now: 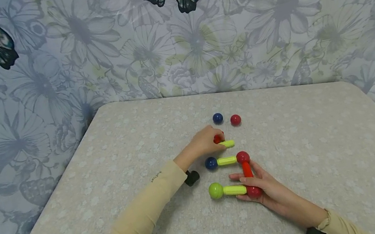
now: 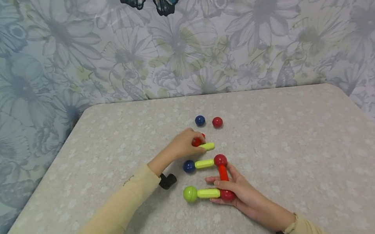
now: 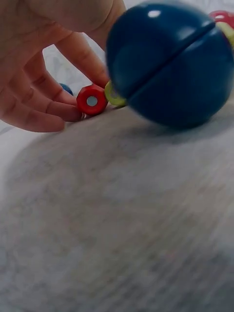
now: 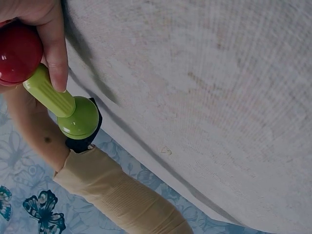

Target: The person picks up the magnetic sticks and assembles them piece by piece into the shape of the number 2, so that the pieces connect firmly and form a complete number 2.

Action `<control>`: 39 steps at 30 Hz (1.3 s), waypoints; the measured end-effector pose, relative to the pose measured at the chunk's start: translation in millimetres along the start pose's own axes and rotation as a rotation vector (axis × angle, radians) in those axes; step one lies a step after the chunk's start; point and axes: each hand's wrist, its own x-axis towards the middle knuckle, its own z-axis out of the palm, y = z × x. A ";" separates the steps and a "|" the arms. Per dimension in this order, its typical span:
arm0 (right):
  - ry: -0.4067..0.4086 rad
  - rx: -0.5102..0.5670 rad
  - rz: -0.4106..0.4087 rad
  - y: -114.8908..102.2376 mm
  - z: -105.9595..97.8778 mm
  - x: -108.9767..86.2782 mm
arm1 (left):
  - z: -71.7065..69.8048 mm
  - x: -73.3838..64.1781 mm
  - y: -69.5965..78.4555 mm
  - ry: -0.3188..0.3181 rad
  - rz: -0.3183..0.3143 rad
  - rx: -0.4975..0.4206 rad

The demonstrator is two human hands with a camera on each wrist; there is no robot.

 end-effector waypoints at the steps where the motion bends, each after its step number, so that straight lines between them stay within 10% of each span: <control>1: -0.001 0.001 -0.001 0.0 0.2 -0.1 | -0.1 0.6 -1.1 0.015 0.003 -0.004; 15: 0.018 0.001 -0.001 0.2 1.9 -0.2 | -9.6 2.3 -21.6 0.135 -0.091 0.004; 28: 0.058 0.013 0.026 -0.7 1.8 1.8 | -16.6 -24.2 -41.8 0.242 -0.155 -0.451; 39: 0.088 0.017 0.034 -1.9 1.9 3.0 | -32.8 -89.6 -37.8 0.102 -0.139 -0.909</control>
